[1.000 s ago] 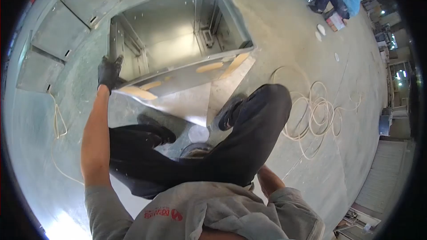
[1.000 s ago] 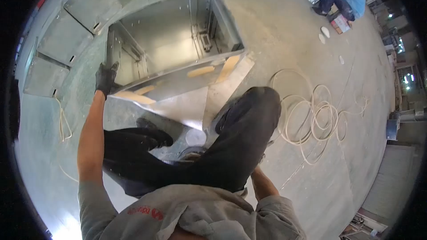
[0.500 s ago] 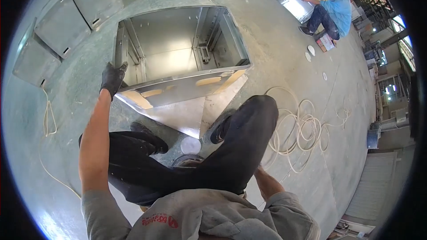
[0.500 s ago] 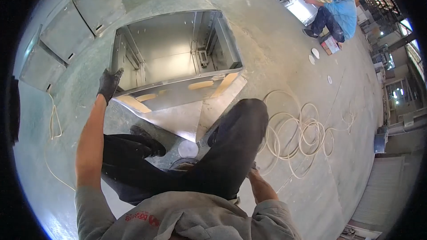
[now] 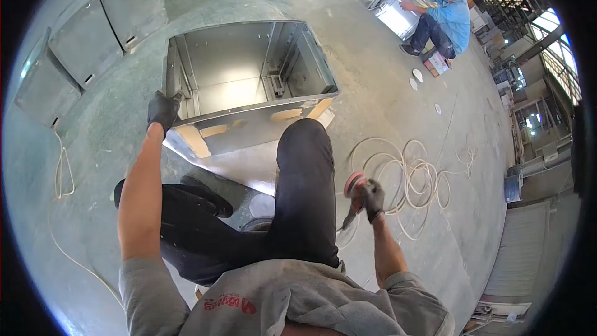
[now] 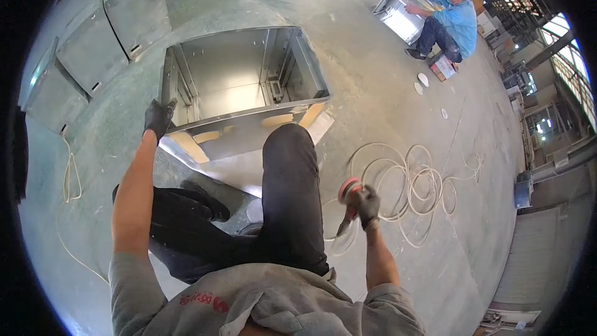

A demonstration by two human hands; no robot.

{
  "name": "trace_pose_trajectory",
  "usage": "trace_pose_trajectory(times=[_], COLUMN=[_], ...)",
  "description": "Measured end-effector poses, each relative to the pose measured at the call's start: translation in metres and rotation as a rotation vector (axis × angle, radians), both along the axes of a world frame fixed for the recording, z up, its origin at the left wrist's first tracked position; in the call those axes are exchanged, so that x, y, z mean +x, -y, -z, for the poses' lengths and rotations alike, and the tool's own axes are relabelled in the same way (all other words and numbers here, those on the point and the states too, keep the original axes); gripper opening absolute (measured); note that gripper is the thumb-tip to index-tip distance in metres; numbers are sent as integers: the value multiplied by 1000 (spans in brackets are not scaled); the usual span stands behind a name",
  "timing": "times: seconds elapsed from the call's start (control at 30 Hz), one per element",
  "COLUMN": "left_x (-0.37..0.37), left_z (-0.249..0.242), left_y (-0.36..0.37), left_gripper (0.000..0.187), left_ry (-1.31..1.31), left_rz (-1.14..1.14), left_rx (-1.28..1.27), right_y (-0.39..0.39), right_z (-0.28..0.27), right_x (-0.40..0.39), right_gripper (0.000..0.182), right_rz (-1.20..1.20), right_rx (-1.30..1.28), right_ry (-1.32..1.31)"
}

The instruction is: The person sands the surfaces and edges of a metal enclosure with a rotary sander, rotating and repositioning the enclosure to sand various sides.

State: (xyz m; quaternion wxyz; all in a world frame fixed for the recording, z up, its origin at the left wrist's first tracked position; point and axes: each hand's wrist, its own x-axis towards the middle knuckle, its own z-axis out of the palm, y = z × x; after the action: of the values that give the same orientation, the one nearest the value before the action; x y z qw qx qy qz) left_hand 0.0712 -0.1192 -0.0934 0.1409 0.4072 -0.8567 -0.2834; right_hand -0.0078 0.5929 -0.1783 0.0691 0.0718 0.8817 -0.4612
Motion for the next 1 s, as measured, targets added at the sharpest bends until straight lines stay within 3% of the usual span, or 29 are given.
trace_pose_trajectory(times=[0.07, 0.13, 0.17, 0.27, 0.33, 0.4, 0.47, 0.53, 0.6, 0.63, 0.7, 0.77, 0.8, 0.9, 0.97, 1.0], left_x=[-2, -3, -3, -2, -2, -1, -1, 0, 1, 4, 6, 7, 4, 5, 3, 4], left_z=[-9, -4, 1, -17, -12, -9, -3, -10, -19, -21, -9, 14, 9, -16, -18, -15], left_y=[-5, 0, 1, -8, -6, -1, 3, -6, -9, -11, -5, 18, 16, -2, 0, 1], left_gripper=[66, 65, 64, 63, 62, 61, 60, 58, 55, 58, 60, 56, 53, 53, 54, 55], left_ry=[-24, -11, 9, 43, 31, 21, 7, 15, 33, -22, -52, -101, 16, 44, 68, 85], left_rz=[-39, -30, -20, -41, -36, -31, -29, -30, -31, -45, -32, 102, 59, 100, 82, 56], left_rx=[98, 11, -71, 56, 40, 17, 58, 11, -32, 67, 161, -67, -181, -164, -150, -129], right_y=[-8, 33, 49, 110, 142, 181, 241, 297, 314, 321, 339, 364, 371, 377, 371, 366], right_z=[5, -62, -75, -134, -146, -129, -161, -188, -184, -179, -183, -169, -176, -203, -205, -196], right_x=[-38, -60, -73, -106, -133, -159, -138, -106, -107, -104, -94, -67, -57, -41, -48, -57], right_gripper=[57, 56, 54, 58, 53, 55, 63, 65, 65, 65, 58, 44, 44, 47, 23, 21], right_rz=[13, 34, 55, -22, -139, -211, -340, -372, -425, -480, -728, -704, -684, -878, -885, -802], right_rx=[-141, -111, -62, -139, 85, -2, 246, 544, 503, 468, 378, 418, 415, 378, 443, 448], right_ry=[-199, -254, -417, -450, -590, -705, -713, -556, -627, -699, -430, -666, -649, -575, -727, -826])
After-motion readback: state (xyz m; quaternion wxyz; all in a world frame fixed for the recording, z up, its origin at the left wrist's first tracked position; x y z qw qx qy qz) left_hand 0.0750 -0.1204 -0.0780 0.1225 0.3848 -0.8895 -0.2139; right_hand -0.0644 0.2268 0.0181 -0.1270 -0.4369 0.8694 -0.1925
